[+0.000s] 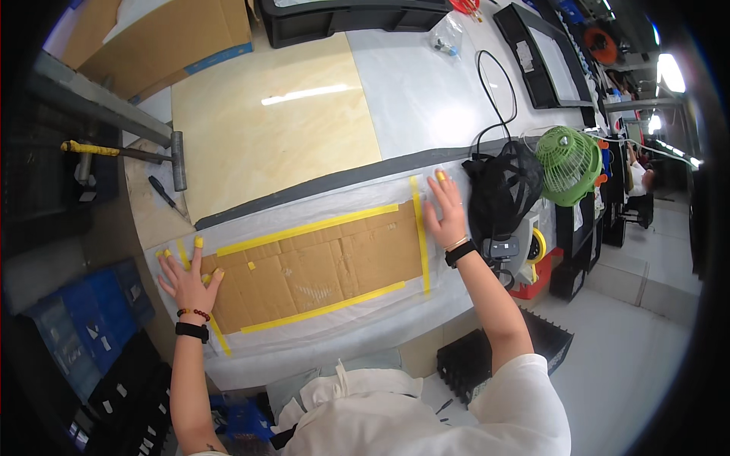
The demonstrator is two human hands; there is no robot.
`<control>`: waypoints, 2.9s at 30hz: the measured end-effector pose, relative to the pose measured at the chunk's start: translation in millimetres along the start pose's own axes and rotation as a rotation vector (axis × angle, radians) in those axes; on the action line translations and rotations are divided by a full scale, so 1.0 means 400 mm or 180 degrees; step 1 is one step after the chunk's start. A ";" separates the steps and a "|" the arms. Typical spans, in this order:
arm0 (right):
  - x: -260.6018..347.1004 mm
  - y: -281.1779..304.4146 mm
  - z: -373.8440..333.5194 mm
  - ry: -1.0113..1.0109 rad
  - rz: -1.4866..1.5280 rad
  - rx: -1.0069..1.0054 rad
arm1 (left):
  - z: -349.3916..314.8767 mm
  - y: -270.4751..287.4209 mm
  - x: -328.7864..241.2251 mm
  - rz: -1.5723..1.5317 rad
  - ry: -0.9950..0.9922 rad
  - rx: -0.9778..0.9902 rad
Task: The person applies yellow tape to the edges and across the center of a rectangular cardboard piece placed on a white sheet. They smooth the tape down with their fingers and use a handheld tape dispenser to apply strips. The person then lifts the taped cardboard and moves it to a different location.
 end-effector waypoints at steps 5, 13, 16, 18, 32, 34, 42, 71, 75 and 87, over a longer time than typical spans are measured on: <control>0.033 -0.055 -0.017 -0.0030 -0.0324 0.0892 | 0.000 0.002 -0.004 0.0022 -0.0034 -0.0074; -0.043 0.002 -0.089 -0.0741 0.0202 -0.0173 | -0.001 -0.006 -0.015 0.0035 -0.0288 -0.0237; -0.072 0.029 -0.143 -0.1408 0.0365 0.0121 | 0.004 -0.022 -0.016 0.0065 -0.0398 -0.0172; -0.082 0.053 -0.181 -0.1568 0.0459 0.0116 | 0.006 -0.030 -0.022 0.0069 -0.0411 -0.0062; -0.144 0.026 -0.449 -0.2796 0.1480 0.0068 | -0.158 -0.071 -0.345 -0.0065 -0.1836 0.0726; -0.146 0.026 -0.452 -0.2789 0.1454 0.0083 | -0.159 -0.074 -0.353 -0.0029 -0.1802 0.0725; -0.051 0.086 -0.426 -0.1748 0.0546 -0.0166 | -0.161 -0.068 -0.366 -0.0056 -0.1778 0.0612; 0.128 0.046 -0.398 -0.0577 -0.0140 0.0240 | -0.275 -0.231 -0.036 -0.1566 0.0068 -0.0638; 0.241 -0.051 -0.402 -0.0659 0.0145 0.0840 | -0.312 -0.243 -0.031 -0.1926 -0.0012 -0.0437; 0.245 -0.142 -0.419 -0.0920 -0.0290 0.1179 | -0.307 -0.255 0.031 -0.1992 0.0140 -0.0738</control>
Point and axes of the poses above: each hand's wrist, its own z-axis towards the middle knuckle, its own y-axis out of the back of the hand, x = y × z, the point moved 4 cm from there along z, towards the middle knuckle, and after that the axes turned 5 degrees about -y, right-handed, at the moved point
